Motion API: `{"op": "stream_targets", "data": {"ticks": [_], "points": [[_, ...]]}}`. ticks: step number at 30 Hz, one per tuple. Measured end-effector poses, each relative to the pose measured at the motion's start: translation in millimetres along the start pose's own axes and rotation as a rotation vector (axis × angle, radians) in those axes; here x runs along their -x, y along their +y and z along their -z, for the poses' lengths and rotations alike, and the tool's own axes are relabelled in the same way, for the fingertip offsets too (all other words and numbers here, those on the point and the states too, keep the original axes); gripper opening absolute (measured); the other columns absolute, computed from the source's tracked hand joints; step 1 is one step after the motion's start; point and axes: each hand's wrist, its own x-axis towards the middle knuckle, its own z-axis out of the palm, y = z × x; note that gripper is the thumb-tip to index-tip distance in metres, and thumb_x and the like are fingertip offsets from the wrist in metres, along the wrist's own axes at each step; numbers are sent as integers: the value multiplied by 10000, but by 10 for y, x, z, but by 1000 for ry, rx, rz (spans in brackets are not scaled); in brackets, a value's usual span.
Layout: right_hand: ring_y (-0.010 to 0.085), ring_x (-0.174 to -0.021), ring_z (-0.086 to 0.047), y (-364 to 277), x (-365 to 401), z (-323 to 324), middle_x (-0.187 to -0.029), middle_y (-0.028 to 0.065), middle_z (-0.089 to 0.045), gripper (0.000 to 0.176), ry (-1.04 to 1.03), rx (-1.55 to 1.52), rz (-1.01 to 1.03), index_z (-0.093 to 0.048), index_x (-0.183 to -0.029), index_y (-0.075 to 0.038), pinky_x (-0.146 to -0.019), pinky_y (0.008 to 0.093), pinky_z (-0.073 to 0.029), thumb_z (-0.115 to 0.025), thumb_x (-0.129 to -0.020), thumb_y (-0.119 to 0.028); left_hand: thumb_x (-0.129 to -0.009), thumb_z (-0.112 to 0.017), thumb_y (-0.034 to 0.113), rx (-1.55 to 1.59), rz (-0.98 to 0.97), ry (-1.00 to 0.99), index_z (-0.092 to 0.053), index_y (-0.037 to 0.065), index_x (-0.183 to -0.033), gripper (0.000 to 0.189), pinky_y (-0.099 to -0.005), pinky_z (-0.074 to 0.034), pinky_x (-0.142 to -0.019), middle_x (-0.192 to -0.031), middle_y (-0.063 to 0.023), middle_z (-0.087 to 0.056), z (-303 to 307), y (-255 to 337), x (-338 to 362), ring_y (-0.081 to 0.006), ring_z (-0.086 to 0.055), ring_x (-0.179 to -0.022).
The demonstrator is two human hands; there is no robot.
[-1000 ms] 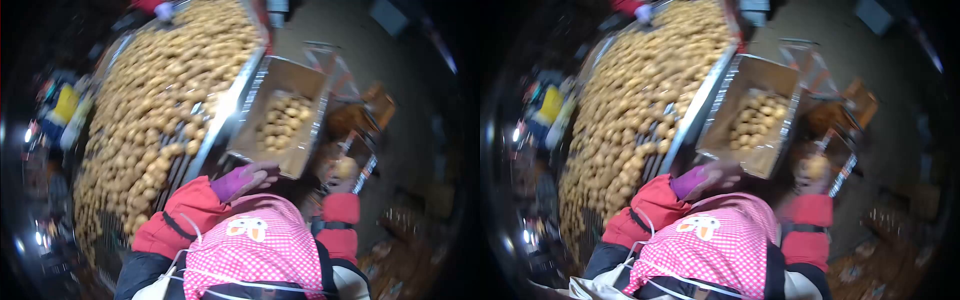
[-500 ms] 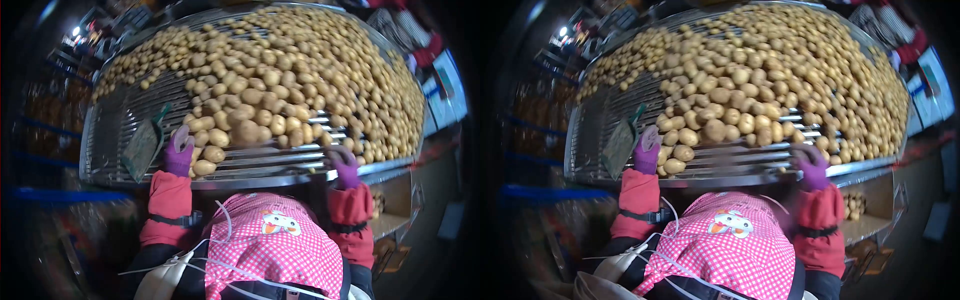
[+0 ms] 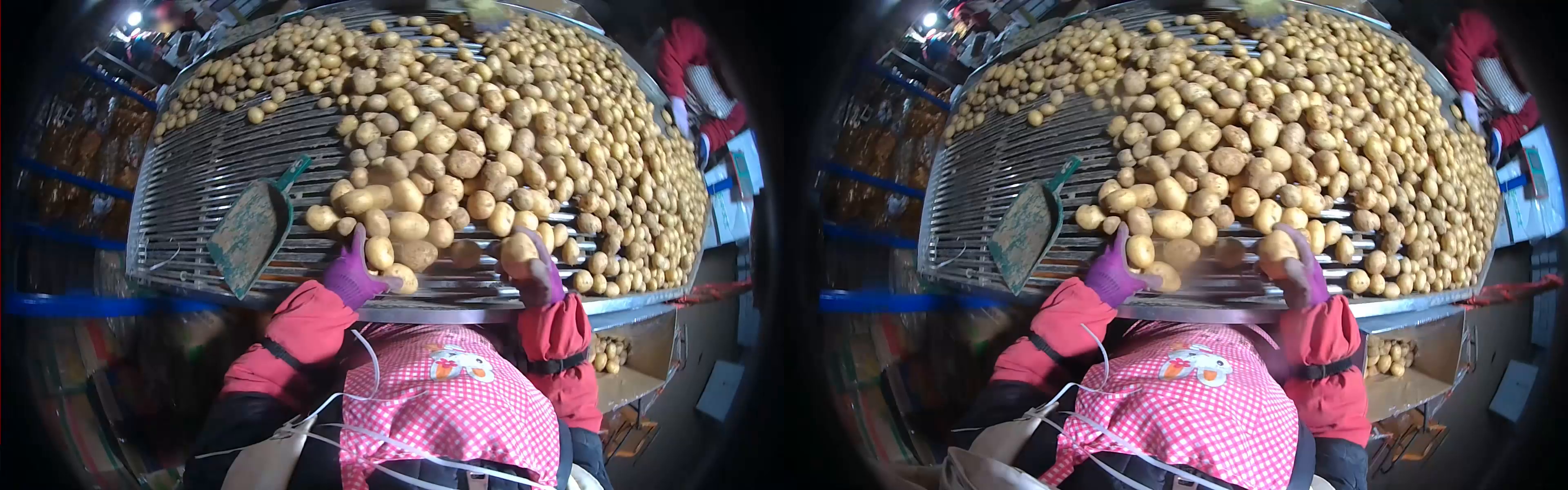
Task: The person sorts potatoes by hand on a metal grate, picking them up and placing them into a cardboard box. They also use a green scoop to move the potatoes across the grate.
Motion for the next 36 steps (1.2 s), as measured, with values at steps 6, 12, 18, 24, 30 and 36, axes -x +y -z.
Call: {"op": "stream_targets", "data": {"ticks": [6,12,18,24,30,36], "points": [[306,-975,-636,144,616,393,-1192,133,-610,504,329,-645,148,-564,-1224,-129,-735,416,-569,-618,-867,-480,-647,-864,291,455,-233,-9,-2,55,-1526,1254,-423,-440,-1006,-1435,-243,-391,-345,748,-214,-365,-475,-1270],[289,-1015,-619,27,1055,539,-1153,128,-621,311,464,-690,212,-594,-1113,-80,-777,425,-567,-642,-875,-276,-715,-825,264,254,-625,108,-284,8,-1468,962,-385,-471,-986,-1310,-236,-544,-594,1562,-484,-318,-552,-1214],[211,-955,-610,269,1256,789,-1046,106,-640,224,546,15,468,-579,-1091,-13,-812,368,-540,-597,-901,-131,-927,-637,186,736,-555,-13,-410,-18,-1405,567,-332,-446,-1015,-1357,-172,-527,-514,1890,-720,-257,-532,-1231],[223,-972,-644,-300,918,561,-1149,117,-635,404,640,881,277,-607,-1233,-80,-791,331,-532,-648,-851,-205,-962,-553,164,990,-529,-42,-479,54,-1367,426,-294,-507,-873,-1196,-127,-603,-241,1469,-1212,-176,-583,-1075],[326,-1045,-646,-672,-71,40,-1151,130,-647,547,239,1806,-531,-591,-1204,-165,-841,452,-525,-742,-728,-390,-1015,-463,301,1216,-392,-232,-358,34,-1428,502,-404,-480,-1007,-1454,-193,-394,-218,1485,-1229,-314,-521,-1222],[296,-1022,-659,-470,-59,534,-1123,134,-673,543,362,1608,-470,-633,-1162,-166,-867,410,-529,-766,-691,-403,-978,-510,203,1327,-490,-498,-265,-1,-1473,589,-509,-407,-1086,-1510,-222,-294,-253,1588,-1126,-368,-423,-1324]]}}
